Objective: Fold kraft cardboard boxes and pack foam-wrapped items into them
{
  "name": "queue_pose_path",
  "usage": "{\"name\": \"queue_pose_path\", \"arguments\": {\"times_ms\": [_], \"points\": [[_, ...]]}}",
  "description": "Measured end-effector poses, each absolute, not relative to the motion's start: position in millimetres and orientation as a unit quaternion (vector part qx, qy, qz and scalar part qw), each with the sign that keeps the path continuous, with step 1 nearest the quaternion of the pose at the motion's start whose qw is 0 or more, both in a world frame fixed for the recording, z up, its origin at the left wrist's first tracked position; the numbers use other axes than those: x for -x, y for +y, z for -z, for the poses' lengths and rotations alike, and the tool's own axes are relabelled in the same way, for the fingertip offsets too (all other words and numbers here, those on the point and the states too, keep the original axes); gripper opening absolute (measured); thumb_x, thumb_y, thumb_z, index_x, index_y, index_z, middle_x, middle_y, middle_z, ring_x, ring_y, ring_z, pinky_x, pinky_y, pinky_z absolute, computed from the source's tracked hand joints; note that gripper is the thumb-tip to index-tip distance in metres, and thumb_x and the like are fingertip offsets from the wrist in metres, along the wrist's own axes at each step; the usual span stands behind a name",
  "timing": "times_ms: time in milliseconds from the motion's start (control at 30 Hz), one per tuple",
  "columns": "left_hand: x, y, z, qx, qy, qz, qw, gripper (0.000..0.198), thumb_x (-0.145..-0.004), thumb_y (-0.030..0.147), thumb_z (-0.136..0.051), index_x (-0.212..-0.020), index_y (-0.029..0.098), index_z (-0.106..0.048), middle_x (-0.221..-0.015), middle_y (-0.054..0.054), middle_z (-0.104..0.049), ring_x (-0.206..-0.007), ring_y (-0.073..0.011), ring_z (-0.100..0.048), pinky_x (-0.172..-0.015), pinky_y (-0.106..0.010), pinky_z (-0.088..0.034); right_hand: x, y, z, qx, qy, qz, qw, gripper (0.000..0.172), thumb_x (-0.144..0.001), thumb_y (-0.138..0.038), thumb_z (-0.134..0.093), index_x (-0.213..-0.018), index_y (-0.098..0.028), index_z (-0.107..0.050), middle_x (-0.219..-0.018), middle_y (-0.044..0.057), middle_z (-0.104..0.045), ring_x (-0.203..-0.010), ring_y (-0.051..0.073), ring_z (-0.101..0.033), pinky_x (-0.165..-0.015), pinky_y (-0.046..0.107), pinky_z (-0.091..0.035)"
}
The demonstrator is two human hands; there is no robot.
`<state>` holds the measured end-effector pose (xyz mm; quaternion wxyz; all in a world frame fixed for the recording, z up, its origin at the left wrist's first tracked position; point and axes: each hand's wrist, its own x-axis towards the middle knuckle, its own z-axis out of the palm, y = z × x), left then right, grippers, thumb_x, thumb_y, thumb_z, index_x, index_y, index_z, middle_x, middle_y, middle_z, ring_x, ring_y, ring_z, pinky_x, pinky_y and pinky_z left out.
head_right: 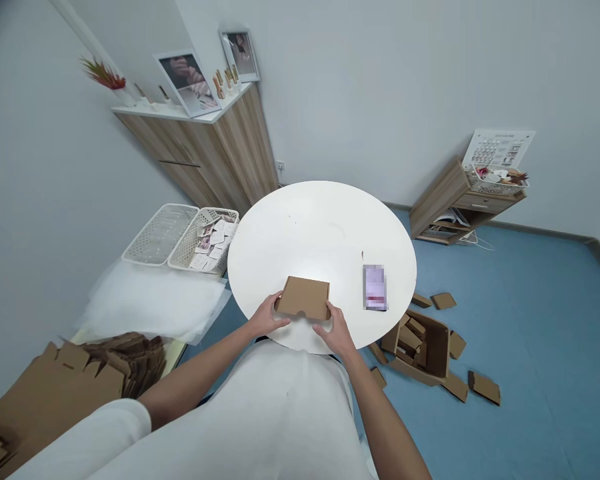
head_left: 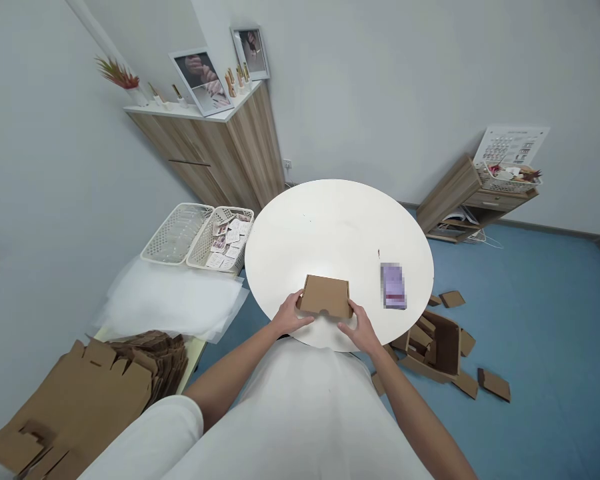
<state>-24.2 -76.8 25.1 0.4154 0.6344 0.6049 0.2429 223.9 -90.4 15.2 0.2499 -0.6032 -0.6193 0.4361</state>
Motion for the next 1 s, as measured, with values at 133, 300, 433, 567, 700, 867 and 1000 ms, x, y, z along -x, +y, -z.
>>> {"name": "queue_pose_path", "arguments": {"times_ms": [133, 300, 433, 567, 700, 867, 1000], "points": [[18, -65, -28, -0.626, 0.633, -0.250, 0.381, 0.053, -0.077, 0.041, -0.053, -0.125, 0.022, -0.043, -0.109, -0.008, -0.055, -0.097, -0.0211, -0.054, -0.085, -0.034, -0.043, -225, -77, -26, 0.607, -0.610, -0.426, 0.280, 0.060, -0.079, -0.048, -0.046, -0.134, -0.027, -0.032, -0.120, 0.008, -0.047, -0.112, 0.022, -0.046, -0.094, 0.040, -0.039], [11, -50, -27, -0.641, 0.664, -0.219, 0.318, 0.044, -0.085, 0.034, -0.039, -0.126, 0.019, -0.043, -0.094, -0.008, -0.052, -0.081, -0.0194, -0.055, -0.073, -0.033, -0.045, -221, -62, -33, 0.636, -0.595, -0.399, 0.285, 0.050, -0.086, -0.050, -0.029, -0.127, -0.024, -0.045, -0.108, 0.008, -0.049, -0.106, 0.021, -0.048, -0.093, 0.040, -0.039], [8, -47, -27, -0.656, 0.675, -0.199, 0.273, 0.047, -0.086, 0.033, -0.037, -0.130, 0.018, -0.039, -0.093, -0.008, -0.049, -0.083, -0.0208, -0.053, -0.070, -0.032, -0.045, -216, -57, -37, 0.657, -0.583, -0.378, 0.293, 0.051, -0.085, -0.052, -0.030, -0.120, -0.022, -0.052, -0.100, 0.009, -0.052, -0.097, 0.021, -0.051, -0.089, 0.039, -0.040], [8, -47, -27, -0.661, 0.669, -0.206, 0.271, 0.048, -0.086, 0.031, -0.037, -0.131, 0.016, -0.037, -0.086, -0.007, -0.050, -0.082, -0.0208, -0.052, -0.072, -0.033, -0.044, -214, -55, -41, 0.656, -0.557, -0.414, 0.296, 0.053, -0.084, -0.052, -0.033, -0.123, -0.021, -0.050, -0.097, 0.008, -0.058, -0.094, 0.021, -0.053, -0.089, 0.038, -0.040], [10, -49, -30, -0.656, 0.657, -0.231, 0.291, 0.051, -0.085, 0.037, -0.040, -0.132, 0.017, -0.036, -0.087, -0.006, -0.051, -0.081, -0.0194, -0.052, -0.072, -0.032, -0.045, -217, -55, -42, 0.654, -0.526, -0.448, 0.308, 0.052, -0.081, -0.051, -0.039, -0.122, -0.022, -0.052, -0.108, 0.007, -0.059, -0.098, 0.021, -0.053, -0.088, 0.036, -0.041], [9, -51, -41, -0.639, 0.656, -0.255, 0.312, 0.049, -0.086, 0.045, -0.038, -0.128, 0.021, -0.041, -0.090, -0.005, -0.054, -0.080, -0.0164, -0.054, -0.070, -0.029, -0.046, -219, -52, -44, 0.657, -0.494, -0.472, 0.317, 0.052, -0.077, -0.048, -0.047, -0.120, -0.020, -0.054, -0.111, 0.008, -0.060, -0.098, 0.021, -0.054, -0.087, 0.035, -0.041], [12, -45, -44, -0.656, 0.654, -0.251, 0.281, 0.039, -0.087, 0.038, -0.036, -0.120, 0.021, -0.050, -0.086, -0.004, -0.058, -0.077, -0.0161, -0.055, -0.073, -0.030, -0.044, -222, -46, -43, 0.660, -0.498, -0.463, 0.318, 0.051, -0.075, -0.047, -0.048, -0.117, -0.020, -0.056, -0.105, 0.007, -0.063, -0.092, 0.020, -0.056, -0.084, 0.035, -0.042]]}}
